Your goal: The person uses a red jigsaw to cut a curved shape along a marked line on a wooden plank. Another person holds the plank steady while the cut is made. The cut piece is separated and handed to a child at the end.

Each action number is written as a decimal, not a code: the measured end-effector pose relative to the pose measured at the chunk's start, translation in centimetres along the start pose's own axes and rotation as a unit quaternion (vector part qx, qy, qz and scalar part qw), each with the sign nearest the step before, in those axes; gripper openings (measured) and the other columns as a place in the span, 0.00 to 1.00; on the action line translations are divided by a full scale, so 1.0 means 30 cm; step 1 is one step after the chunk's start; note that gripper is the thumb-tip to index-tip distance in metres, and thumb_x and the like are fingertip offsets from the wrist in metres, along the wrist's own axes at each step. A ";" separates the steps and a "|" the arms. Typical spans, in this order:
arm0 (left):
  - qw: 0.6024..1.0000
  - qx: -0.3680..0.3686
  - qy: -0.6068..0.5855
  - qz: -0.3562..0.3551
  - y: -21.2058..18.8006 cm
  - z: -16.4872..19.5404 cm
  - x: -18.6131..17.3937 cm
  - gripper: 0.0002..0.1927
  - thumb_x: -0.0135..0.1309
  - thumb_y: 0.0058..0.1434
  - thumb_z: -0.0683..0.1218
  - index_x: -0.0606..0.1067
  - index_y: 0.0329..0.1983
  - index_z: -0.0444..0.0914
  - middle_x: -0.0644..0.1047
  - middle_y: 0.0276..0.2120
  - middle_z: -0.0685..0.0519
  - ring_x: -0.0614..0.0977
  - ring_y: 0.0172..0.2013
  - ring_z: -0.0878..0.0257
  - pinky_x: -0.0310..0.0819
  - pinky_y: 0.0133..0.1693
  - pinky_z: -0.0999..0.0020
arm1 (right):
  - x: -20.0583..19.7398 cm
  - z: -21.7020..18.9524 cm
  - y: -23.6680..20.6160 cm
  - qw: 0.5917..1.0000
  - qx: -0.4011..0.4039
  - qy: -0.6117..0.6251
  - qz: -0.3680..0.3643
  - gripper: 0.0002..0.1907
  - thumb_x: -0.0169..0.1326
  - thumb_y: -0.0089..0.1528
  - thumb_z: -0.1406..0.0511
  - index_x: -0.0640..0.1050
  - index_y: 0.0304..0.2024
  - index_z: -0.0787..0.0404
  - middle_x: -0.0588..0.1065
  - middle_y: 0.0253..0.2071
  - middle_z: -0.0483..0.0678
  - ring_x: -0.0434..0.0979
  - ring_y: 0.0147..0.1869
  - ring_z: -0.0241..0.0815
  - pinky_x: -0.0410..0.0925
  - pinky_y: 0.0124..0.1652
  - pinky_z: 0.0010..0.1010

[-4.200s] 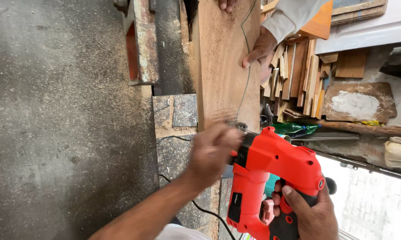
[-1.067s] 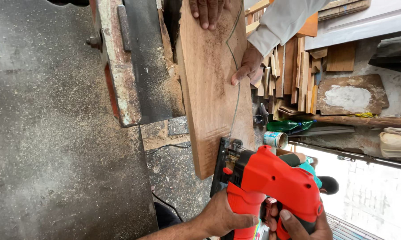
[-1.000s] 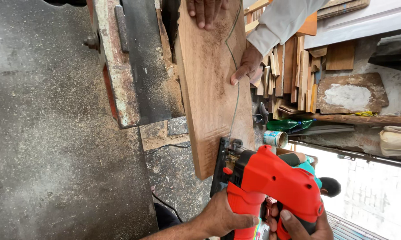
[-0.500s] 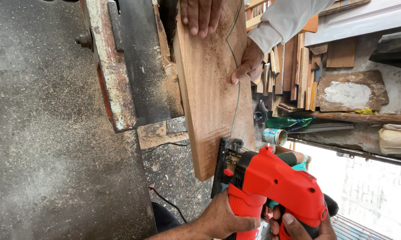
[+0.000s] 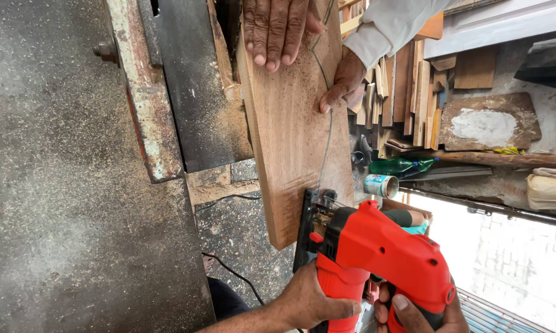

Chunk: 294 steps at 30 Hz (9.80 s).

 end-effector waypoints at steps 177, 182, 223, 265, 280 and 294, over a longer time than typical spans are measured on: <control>0.999 0.033 0.033 0.021 -0.080 -0.113 0.039 0.31 0.63 0.62 0.58 0.72 0.58 0.32 0.79 0.44 0.52 0.81 0.44 0.65 0.79 0.48 0.66 | 0.178 -0.083 -0.113 0.999 0.026 0.019 -0.002 0.37 0.55 0.65 0.72 0.62 0.76 0.55 0.77 0.38 0.56 0.79 0.33 0.43 0.77 0.28 0.37; 0.991 0.026 0.126 0.048 -0.043 -0.064 0.002 0.28 0.62 0.60 0.57 0.75 0.56 0.33 0.81 0.42 0.53 0.82 0.42 0.65 0.79 0.47 0.67 | 0.176 -0.098 -0.075 1.000 0.011 0.019 -0.016 0.32 0.55 0.66 0.72 0.65 0.72 0.60 0.77 0.38 0.57 0.80 0.34 0.44 0.79 0.29 0.38; 0.999 -0.026 0.002 0.028 0.052 0.024 -0.027 0.36 0.65 0.54 0.50 0.69 0.64 0.33 0.79 0.51 0.49 0.81 0.52 0.63 0.77 0.57 0.63 | 0.000 0.019 -0.004 0.999 0.038 0.034 -0.019 0.27 0.57 0.65 0.72 0.67 0.67 0.66 0.80 0.41 0.62 0.84 0.36 0.50 0.82 0.30 0.46; 0.997 -0.013 0.066 0.027 0.092 -0.001 -0.051 0.40 0.66 0.54 0.59 0.69 0.64 0.34 0.79 0.50 0.49 0.81 0.52 0.61 0.79 0.56 0.61 | -0.043 0.041 0.038 0.999 0.038 -0.011 0.018 0.29 0.57 0.65 0.72 0.68 0.69 0.65 0.80 0.42 0.62 0.86 0.39 0.52 0.83 0.33 0.49; 0.996 -0.013 0.080 0.029 0.102 0.019 -0.048 0.36 0.65 0.54 0.56 0.71 0.62 0.34 0.79 0.49 0.50 0.81 0.51 0.62 0.79 0.54 0.62 | -0.032 0.007 0.053 1.000 0.013 -0.004 0.004 0.29 0.58 0.65 0.71 0.68 0.69 0.66 0.81 0.42 0.63 0.85 0.38 0.51 0.82 0.32 0.48; 0.995 -0.025 0.095 0.016 0.117 -0.025 -0.062 0.39 0.64 0.54 0.63 0.70 0.62 0.36 0.78 0.47 0.49 0.81 0.50 0.61 0.80 0.52 0.60 | -0.023 -0.011 0.062 1.000 0.024 -0.002 0.009 0.30 0.57 0.65 0.72 0.67 0.70 0.65 0.79 0.43 0.64 0.85 0.38 0.52 0.82 0.31 0.48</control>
Point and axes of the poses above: each hand's wrist, its own y-axis towards the middle knuckle, its own x-axis out of the palm, z = x × y, the point moved 5 cm from there along y, towards the middle knuckle
